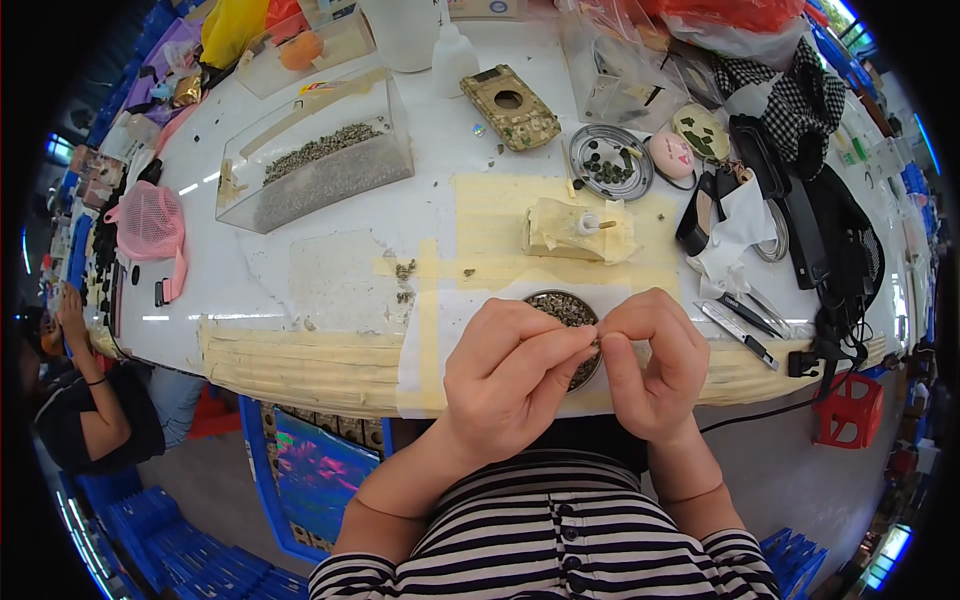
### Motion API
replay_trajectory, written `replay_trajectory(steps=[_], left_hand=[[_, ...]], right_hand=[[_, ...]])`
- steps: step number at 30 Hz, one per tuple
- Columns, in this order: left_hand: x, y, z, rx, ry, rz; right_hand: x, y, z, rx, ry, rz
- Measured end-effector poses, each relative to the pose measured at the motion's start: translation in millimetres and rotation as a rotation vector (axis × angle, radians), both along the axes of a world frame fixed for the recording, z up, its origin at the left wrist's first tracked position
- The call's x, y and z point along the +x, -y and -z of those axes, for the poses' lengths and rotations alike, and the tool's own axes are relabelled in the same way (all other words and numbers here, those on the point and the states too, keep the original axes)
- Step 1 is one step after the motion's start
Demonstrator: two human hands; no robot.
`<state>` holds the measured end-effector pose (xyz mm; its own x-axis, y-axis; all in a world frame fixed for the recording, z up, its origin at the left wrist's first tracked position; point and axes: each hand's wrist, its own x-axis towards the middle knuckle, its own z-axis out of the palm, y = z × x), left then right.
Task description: Assembling small components of a toy or miniature model at a workbench using tweezers for precision.
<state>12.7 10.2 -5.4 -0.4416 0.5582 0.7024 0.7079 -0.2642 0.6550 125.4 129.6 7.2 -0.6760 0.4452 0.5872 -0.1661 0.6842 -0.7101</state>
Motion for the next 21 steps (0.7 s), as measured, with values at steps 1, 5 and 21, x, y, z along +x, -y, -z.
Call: replay_trajectory(steps=[1,5,21], left_hand=[[-0.2,-0.2,-0.1,0.0,-0.001,0.0],[0.4,-0.1,0.8,-0.004,-0.002,0.002],[1.9,-0.2,-1.8,-0.024,0.007,-0.008]], right_hand=[[-0.1,0.2,-0.6,0.003,-0.004,0.0],[0.3,0.9,-1.3,-0.017,0.001,-0.003],[0.6,1.0,-1.5,-0.029,-0.005,0.001]])
